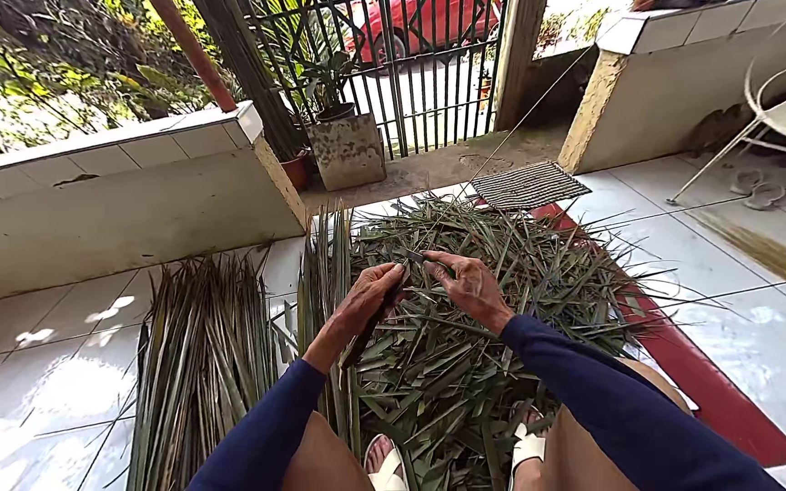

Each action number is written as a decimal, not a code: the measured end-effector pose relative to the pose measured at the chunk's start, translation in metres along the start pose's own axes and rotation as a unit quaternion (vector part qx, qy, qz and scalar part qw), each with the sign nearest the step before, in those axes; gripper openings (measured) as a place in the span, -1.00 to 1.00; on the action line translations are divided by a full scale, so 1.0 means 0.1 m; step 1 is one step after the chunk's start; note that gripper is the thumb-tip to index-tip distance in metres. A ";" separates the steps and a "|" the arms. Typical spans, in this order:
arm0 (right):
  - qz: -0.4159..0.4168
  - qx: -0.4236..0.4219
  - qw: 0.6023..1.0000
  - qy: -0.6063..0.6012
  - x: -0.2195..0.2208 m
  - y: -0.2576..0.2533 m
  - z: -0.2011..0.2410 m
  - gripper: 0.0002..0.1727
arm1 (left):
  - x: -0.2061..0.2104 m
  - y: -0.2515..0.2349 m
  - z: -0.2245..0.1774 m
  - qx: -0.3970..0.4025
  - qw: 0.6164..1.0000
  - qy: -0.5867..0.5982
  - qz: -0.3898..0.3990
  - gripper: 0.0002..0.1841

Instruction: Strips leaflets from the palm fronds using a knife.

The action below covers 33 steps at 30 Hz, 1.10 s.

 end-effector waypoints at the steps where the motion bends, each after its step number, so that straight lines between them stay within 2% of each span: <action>1: -0.009 0.001 1.000 0.010 0.00 -0.01 0.00 -0.58 | -0.01 0.00 0.00 0.000 1.000 -0.002 -0.002 -0.57; 5: -0.052 0.018 0.998 0.010 -0.08 -0.08 -0.04 -0.59 | -0.04 0.02 0.01 0.009 1.000 -0.006 0.002 -0.58; 10: -0.084 0.053 0.995 0.015 -0.20 -0.24 -0.34 -0.55 | -0.10 0.06 0.04 0.003 1.000 -0.013 0.011 -0.59; 13: -0.147 0.084 0.985 0.031 -0.33 -0.34 -0.52 -0.53 | -0.11 0.09 0.05 -0.008 1.000 0.005 0.013 -0.58; 16: -0.204 0.101 0.974 -0.002 -0.38 -0.33 -0.52 -0.50 | -0.11 0.09 0.04 -0.021 0.998 0.060 0.017 -0.54; 19: -0.155 0.099 0.978 -0.095 -0.25 -0.20 -0.23 -0.39 | -0.08 0.08 0.02 -0.019 0.994 0.103 0.023 -0.53; 22: -0.082 0.069 0.984 -0.142 -0.04 -0.14 0.01 -0.46 | 0.04 0.02 -0.03 -0.015 0.997 0.076 0.010 -0.55; 24: -0.063 0.064 0.983 -0.159 0.05 -0.13 0.06 -0.50 | 0.13 -0.02 -0.03 -0.009 0.999 0.040 0.003 -0.57; 27: -0.074 0.080 0.980 -0.165 0.05 -0.17 0.05 -0.62 | 0.23 -0.06 0.00 0.005 1.000 0.010 0.013 -0.56; 31: -0.126 0.084 0.978 -0.145 -0.11 -0.28 -0.07 -0.71 | 0.15 -0.03 0.05 -0.031 0.997 -0.028 0.063 -0.47; 33: -0.166 0.082 0.973 -0.136 -0.23 -0.37 -0.23 -0.72 | 0.07 -0.01 0.11 -0.042 0.995 -0.038 0.083 -0.50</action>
Point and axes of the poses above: each hand's wrist, its own y-axis away from the middle knuckle, its own x-axis out of the palm, z = x × y, the point moved 1 cm from there along -y, towards the middle knuckle, and after that the axes turned 12 degrees about -x, right-handed, at the moved point
